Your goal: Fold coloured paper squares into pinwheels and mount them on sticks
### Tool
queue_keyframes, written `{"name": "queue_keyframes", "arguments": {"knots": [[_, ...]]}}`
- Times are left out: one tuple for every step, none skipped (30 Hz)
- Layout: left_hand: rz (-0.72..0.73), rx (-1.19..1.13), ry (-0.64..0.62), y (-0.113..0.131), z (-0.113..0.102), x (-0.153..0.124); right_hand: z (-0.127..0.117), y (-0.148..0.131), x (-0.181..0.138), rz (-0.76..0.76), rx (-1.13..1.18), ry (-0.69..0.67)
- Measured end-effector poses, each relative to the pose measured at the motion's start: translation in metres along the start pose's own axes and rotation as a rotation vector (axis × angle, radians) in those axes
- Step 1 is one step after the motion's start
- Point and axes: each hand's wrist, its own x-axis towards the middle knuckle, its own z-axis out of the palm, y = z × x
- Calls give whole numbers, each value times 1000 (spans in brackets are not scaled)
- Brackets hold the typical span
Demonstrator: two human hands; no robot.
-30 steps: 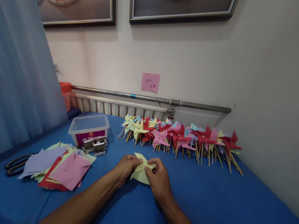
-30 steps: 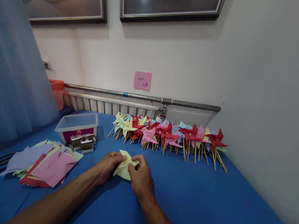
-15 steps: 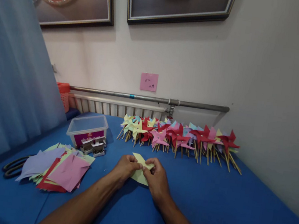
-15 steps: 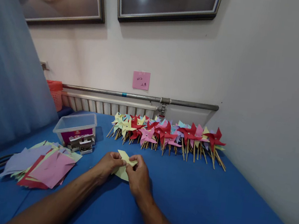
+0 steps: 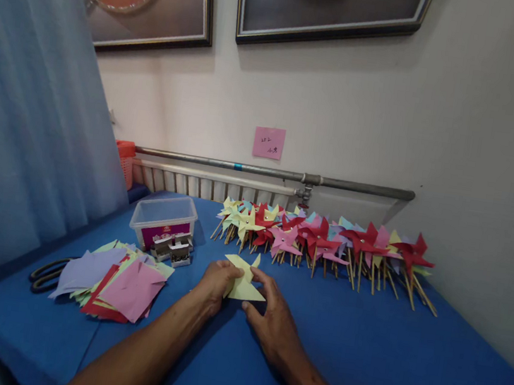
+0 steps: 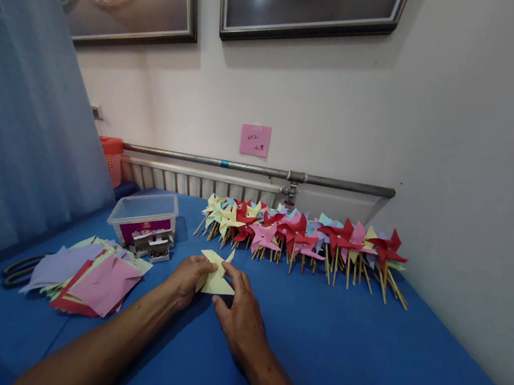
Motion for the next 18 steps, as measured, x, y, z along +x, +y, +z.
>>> {"name": "queue_keyframes", "arguments": {"knots": [[4, -27, 20, -1, 1, 0, 2, 1, -1, -43, -62, 4], [10, -57, 33, -2, 2, -1, 4, 2, -3, -82, -120, 10], [15, -86, 43, -3, 3, -1, 6, 4, -4, -116, -173, 17], [20, -111, 44, -4, 4, -1, 9, 5, -4, -146, -224, 27], [23, -131, 40, -5, 5, -2, 11, 6, -5, -170, -273, 41], [25, -145, 30, -6, 6, -2, 12, 7, -5, -188, -320, 58], [25, -155, 24, -6, 7, -2, 13, 8, -4, -204, -364, 75], [24, -162, 21, -7, 8, -2, 14, 8, -4, -218, -404, 91], [20, -167, 17, -7, 9, -3, 14, 9, -3, -233, -442, 110], [15, -172, 8, -6, 10, -3, 13, 9, -2, -251, -477, 131], [10, -175, -2, -6, 10, -4, 13, 9, -2, -272, -509, 151], [8, -178, -12, -5, 11, -5, 12, 10, -1, -293, -539, 172], [8, -182, -15, -4, 11, -5, 11, 10, -1, -313, -570, 192], [8, -185, -13, -3, 12, -7, 10, 10, 0, -333, -601, 209], [8, -190, -8, -2, 13, -8, 10, 11, 0, -351, -632, 220], [7, -193, -5, -2, 13, -9, 10, 11, 0, -371, -661, 226], [3, -195, -3, -1, 14, -10, 10, 11, 0, -390, -687, 228], [-3, -195, -1, 0, 15, -12, 10, 11, 0, -410, -707, 227]]}}
